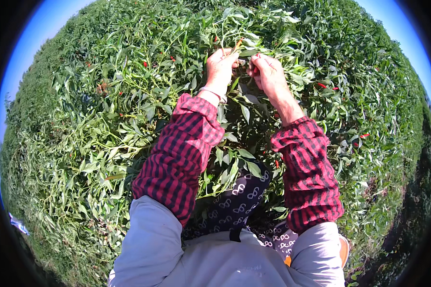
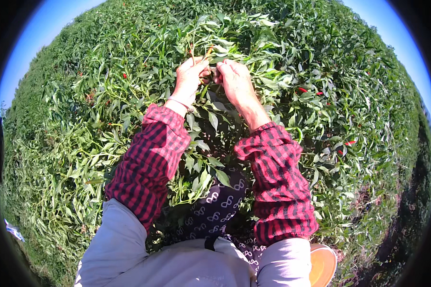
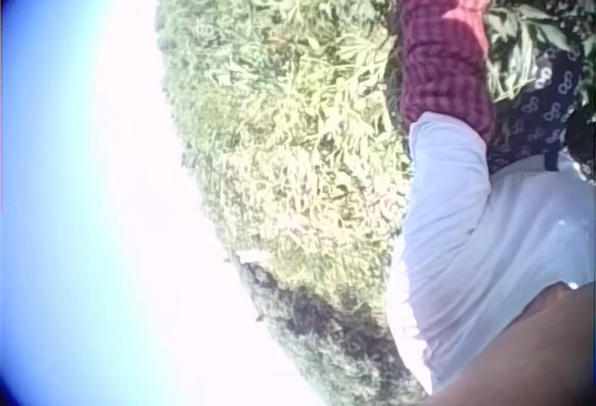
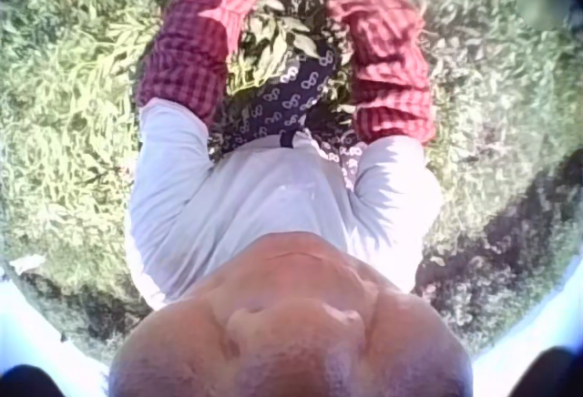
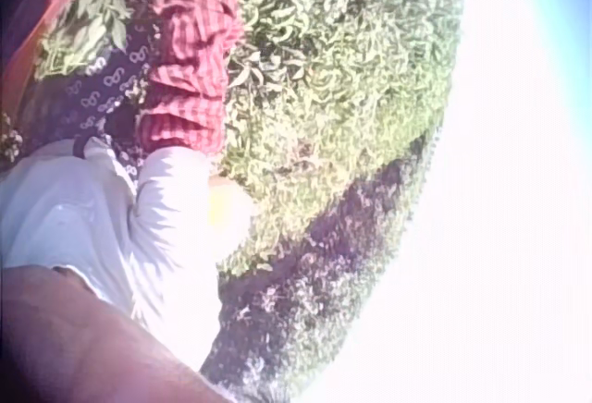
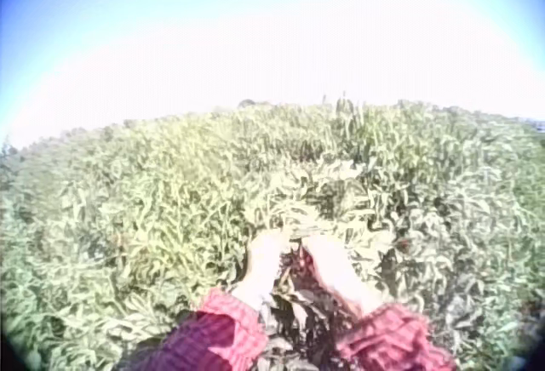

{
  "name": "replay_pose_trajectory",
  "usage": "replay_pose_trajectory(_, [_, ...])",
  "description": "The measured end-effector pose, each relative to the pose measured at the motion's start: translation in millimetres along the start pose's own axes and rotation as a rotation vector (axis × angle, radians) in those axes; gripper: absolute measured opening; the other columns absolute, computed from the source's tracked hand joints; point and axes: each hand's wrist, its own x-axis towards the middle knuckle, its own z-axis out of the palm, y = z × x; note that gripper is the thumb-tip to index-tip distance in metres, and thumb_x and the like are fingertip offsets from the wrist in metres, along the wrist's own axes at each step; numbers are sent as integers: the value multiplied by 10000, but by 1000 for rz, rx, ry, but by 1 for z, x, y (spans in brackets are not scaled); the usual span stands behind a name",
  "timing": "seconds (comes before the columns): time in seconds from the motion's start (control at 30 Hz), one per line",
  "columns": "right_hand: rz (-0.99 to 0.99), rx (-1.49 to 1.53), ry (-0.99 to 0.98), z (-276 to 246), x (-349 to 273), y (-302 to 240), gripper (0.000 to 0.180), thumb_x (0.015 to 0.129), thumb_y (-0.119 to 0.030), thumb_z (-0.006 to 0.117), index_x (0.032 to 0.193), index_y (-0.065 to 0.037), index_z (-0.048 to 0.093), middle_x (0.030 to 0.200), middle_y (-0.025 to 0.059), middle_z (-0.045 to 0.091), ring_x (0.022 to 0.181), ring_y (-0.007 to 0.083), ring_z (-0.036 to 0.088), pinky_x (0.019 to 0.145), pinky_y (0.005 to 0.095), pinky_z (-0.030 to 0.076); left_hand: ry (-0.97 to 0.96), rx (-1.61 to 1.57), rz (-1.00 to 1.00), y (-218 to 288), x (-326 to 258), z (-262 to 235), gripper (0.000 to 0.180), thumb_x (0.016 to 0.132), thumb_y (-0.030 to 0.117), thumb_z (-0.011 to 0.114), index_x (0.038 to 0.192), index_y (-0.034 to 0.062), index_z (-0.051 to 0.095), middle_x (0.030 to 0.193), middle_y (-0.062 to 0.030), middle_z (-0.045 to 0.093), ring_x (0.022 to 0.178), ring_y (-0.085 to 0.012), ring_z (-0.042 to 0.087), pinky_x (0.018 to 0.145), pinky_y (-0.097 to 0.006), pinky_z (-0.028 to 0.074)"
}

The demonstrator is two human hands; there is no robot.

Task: The person picks red peppers from plants by hand and places them into a yellow bucket.

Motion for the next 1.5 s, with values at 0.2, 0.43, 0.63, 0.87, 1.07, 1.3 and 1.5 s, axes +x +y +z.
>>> replay_pose_trajectory(0.2, [-127,-402,183,3,10,-11,223,856,-118,442,898,35,599,693,125,618,643,193,582,649,322,465,-52,20,7,6,-25,7,113,860,135,571,929,53,535,798,-33,609,683,-114,593,553,-256,469])
replay_pose_trajectory(0.43, [-130,-429,100,1,23,0,216,835,-172,546,886,33,590,730,156,619,659,237,600,649,345,463,-151,-43,35,6,-47,8,151,887,145,532,1006,51,529,857,-11,615,737,-84,588,613,-218,447])
replay_pose_trajectory(0.63, [-223,-648,195,15,0,-20,234,798,-173,635,707,21,540,587,116,548,524,195,514,541,349,420,-167,-54,35,10,-60,10,152,897,158,522,999,49,550,823,28,563,711,-44,527,596,-203,434])
replay_pose_trajectory(0.87, [108,134,136,-2,-14,-16,255,836,-271,635,677,-89,554,574,-59,476,480,37,346,446,205,268,-223,-32,3,15,-63,14,150,846,175,599,925,47,596,808,31,564,767,-53,508,700,-224,401])
replay_pose_trajectory(1.07, [210,467,266,-4,-28,-11,270,864,-299,597,663,-155,488,568,-76,433,434,16,314,393,169,215,-301,-72,-10,21,-69,26,149,860,187,577,921,52,594,792,24,557,719,-56,488,634,-223,388])
replay_pose_trajectory(1.3, [246,612,323,3,-38,-6,230,909,-304,518,749,-140,492,554,-74,369,452,31,285,406,180,213,-403,11,39,18,-66,17,159,863,202,578,914,52,589,843,1,570,750,-74,506,699,-240,397])
replay_pose_trajectory(1.5, [-56,686,171,-27,-40,-42,329,962,-339,396,726,-109,412,567,-67,290,482,40,226,411,184,198,-335,4,3,17,-54,8,251,926,288,476,907,61,581,880,5,568,809,-94,540,681,-235,448])
